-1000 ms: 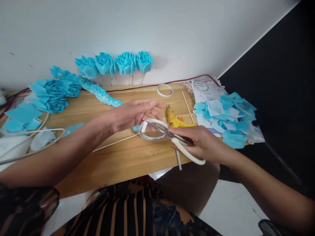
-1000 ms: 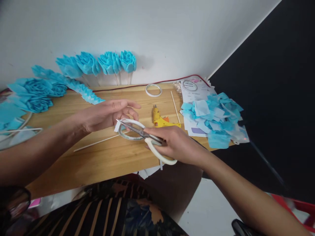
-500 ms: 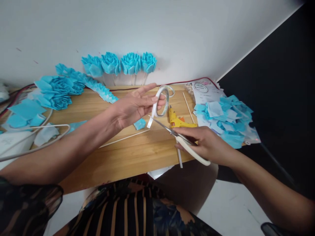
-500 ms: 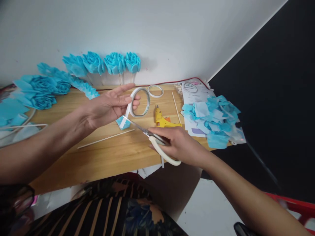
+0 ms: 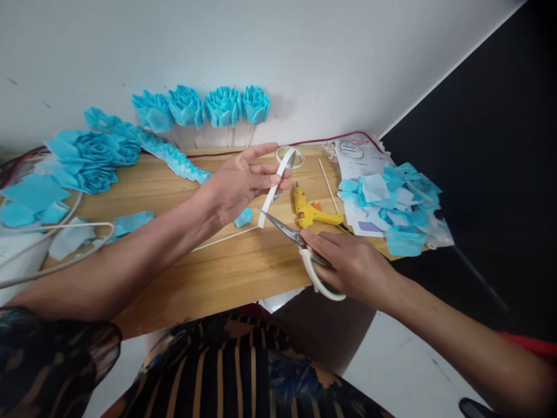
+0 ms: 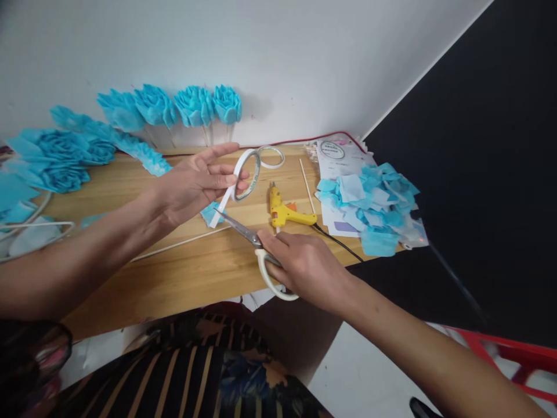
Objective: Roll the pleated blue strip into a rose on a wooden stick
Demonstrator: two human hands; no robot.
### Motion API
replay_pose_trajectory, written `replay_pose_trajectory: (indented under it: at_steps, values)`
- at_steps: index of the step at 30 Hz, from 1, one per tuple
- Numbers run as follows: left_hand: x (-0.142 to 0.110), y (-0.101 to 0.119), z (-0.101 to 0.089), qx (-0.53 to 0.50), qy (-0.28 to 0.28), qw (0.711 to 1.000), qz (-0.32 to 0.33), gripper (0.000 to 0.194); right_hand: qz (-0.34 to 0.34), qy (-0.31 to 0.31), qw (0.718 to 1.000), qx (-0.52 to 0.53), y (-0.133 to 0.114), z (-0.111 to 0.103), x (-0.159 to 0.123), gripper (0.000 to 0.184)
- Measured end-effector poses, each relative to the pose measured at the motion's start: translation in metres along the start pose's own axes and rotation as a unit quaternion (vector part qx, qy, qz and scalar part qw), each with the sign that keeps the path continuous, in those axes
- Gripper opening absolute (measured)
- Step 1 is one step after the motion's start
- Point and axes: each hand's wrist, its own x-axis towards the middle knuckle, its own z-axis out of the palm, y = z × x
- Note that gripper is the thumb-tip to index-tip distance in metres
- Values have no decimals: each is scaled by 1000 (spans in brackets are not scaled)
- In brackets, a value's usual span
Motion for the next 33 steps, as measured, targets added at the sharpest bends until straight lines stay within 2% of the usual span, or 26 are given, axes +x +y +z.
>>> replay_pose_trajectory:
  at_steps: [2,5,9,12,14,19,22,25,27,29,31,33]
  values:
    - [2,1,1,2,-13,1000,2,62,27,-19,999,25,2,-2,0,28]
    - [4,7,-1,1,-33,999,-2,60,103,-86,979,154,6,-8,3,26]
    - [4,14,-6,-4,-19,1000,4,56,205,-183,915,295,4,-17,10,56]
    - [1,18,-9,-9,-10,1000,16,55,216,-212,888,345,0,-24,16,63]
    - [-1,18,-11,-15,-3,1000,23,56,211,-228,871,381,-3,-27,18,62]
    - [-3,16,-15,-19,7,999,27,56,173,-222,835,473,-14,-28,19,60]
    - [1,21,-23,-20,31,997,62,49,151,-227,840,469,-30,-18,13,48]
    - [3,32,-32,-33,71,990,115,40,122,-258,844,455,-47,-8,5,34]
    - [0,38,-35,-27,65,991,111,35,155,-237,838,467,-50,-6,4,30]
    - [-5,38,-34,-22,45,995,87,32,186,-207,827,489,-47,-10,8,38]
    - [-11,35,-31,-27,27,997,65,34,204,-199,814,506,-40,-18,14,43]
    - [-16,32,-29,-33,12,998,53,40,209,-196,814,506,-33,-24,20,41]
